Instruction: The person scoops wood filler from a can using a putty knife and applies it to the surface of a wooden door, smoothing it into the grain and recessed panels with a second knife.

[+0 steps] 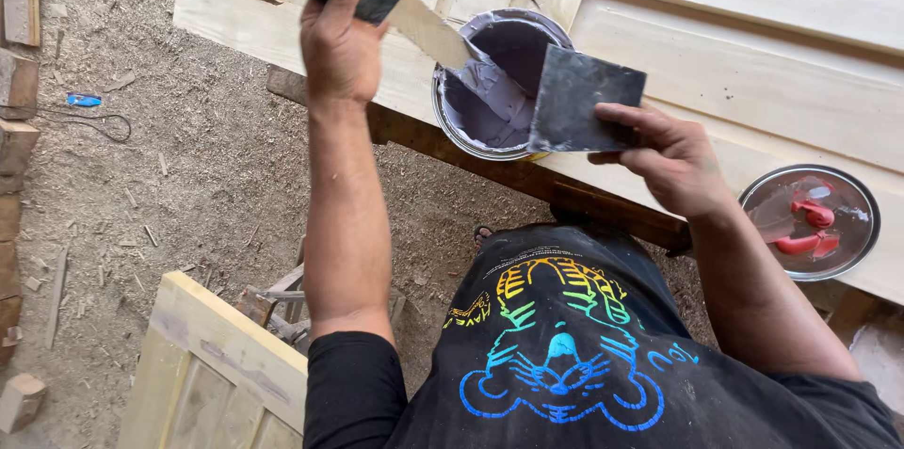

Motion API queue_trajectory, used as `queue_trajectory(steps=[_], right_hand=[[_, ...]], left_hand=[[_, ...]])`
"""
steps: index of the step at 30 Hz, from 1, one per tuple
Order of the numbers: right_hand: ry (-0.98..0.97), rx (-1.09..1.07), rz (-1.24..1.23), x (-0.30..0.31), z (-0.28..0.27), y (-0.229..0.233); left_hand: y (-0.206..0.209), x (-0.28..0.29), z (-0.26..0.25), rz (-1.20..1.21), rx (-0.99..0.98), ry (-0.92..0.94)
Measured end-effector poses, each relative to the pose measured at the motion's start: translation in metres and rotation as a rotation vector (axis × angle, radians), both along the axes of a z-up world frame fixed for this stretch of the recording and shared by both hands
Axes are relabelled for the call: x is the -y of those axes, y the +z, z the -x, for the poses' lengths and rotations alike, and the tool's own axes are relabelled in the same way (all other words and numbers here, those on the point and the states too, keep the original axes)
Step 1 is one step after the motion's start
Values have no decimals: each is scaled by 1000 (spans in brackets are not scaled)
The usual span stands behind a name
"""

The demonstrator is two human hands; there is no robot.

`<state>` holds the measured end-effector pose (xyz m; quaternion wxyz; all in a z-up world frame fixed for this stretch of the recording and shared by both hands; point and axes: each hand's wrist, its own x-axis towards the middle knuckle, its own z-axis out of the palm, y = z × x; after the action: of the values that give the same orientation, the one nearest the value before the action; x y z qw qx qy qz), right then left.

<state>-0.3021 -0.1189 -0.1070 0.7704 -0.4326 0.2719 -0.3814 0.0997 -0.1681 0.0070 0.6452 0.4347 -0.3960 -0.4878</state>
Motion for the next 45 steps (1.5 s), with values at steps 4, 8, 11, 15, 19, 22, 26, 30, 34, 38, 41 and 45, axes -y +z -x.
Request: queue_trajectory(steps=[4, 8, 11, 15, 19, 22, 26, 30, 34, 38, 41, 45], right_hand=[[-225, -59, 146, 7, 29, 8], [-439, -172, 342, 6, 28, 48], [-405, -136, 253, 4, 5, 68], [-380, 6, 6, 13, -20, 66], [-324, -98, -169, 17, -25, 57], [-325, -10, -131, 26, -34, 53], [-261, 111, -180, 31, -41, 52], [-189, 318, -326, 31, -40, 49], [-122, 508, -301, 30, -40, 43], [-158, 480, -262, 25, -42, 41], [-275, 18, 327, 18, -37, 49], [-484, -324, 1217, 13, -26, 64]], left_hand=[[-6, 3, -1, 140, -31, 18], [-5, -16, 3, 168, 211, 185], [-10, -15, 45, 142, 364, 295], [-13, -2, 98, 64, 217, 224], [19, -16, 57, -158, 223, 393], [51, -26, 18, 111, 141, 390], [79, -43, 7, 227, 168, 412], [90, -57, 18, 258, 187, 440], [91, -58, 25, 256, 177, 428], [91, -55, 32, 186, 164, 431], [88, -49, 38, 150, 155, 408], [72, -43, 38, 137, 195, 409]])
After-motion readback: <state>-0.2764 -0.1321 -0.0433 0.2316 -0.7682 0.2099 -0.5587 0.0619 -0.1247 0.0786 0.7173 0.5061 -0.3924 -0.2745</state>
